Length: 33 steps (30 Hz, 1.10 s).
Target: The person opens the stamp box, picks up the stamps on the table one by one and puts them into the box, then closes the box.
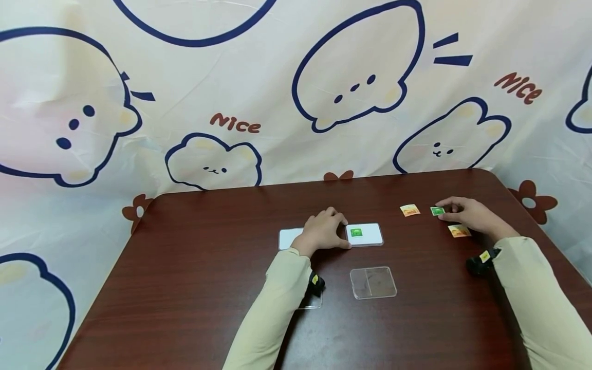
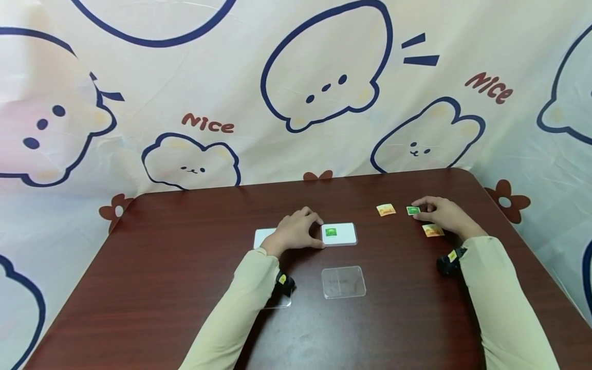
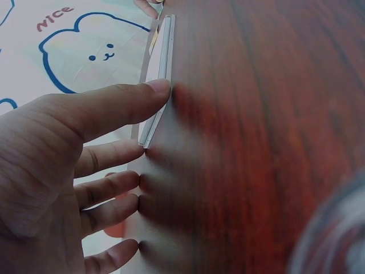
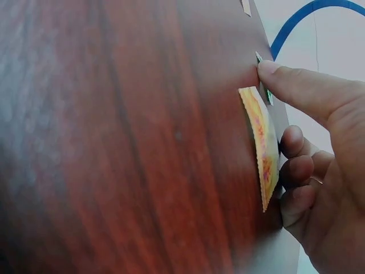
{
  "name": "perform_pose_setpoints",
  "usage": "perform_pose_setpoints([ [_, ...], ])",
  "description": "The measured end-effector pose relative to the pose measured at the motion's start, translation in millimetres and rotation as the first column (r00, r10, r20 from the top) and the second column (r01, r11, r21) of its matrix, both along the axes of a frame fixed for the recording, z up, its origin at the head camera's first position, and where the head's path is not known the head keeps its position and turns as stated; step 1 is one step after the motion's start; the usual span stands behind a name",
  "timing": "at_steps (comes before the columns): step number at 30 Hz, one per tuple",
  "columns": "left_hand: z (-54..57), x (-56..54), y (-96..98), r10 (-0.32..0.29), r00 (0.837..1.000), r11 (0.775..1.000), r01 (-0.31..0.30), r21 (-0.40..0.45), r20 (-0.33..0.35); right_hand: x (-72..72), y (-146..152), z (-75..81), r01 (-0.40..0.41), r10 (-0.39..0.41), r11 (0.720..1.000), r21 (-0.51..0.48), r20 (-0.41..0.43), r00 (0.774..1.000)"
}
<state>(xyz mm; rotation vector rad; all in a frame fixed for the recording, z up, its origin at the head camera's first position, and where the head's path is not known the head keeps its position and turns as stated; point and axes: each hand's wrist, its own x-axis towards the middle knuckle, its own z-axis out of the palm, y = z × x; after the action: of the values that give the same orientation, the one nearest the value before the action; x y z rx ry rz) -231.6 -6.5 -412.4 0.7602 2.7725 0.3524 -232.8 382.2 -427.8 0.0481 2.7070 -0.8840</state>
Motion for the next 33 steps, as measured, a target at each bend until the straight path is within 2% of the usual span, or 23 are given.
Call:
perform_pose_setpoints([
  [20,3.2,0.2,1.4,-0.008,1.0,1.0,0.008,-0.003,0.008,4.8,-1.3,2.7,-0.029,0.03,0.999,0.022,-0.05,0.998],
  [33,2.6,0.8,-0.5,0.003,1.0,1.0,-0.003,0.011,0.016,9.1,-26.0,16.4,-0.087,0.088,0.996,0.013,-0.107,0.99],
])
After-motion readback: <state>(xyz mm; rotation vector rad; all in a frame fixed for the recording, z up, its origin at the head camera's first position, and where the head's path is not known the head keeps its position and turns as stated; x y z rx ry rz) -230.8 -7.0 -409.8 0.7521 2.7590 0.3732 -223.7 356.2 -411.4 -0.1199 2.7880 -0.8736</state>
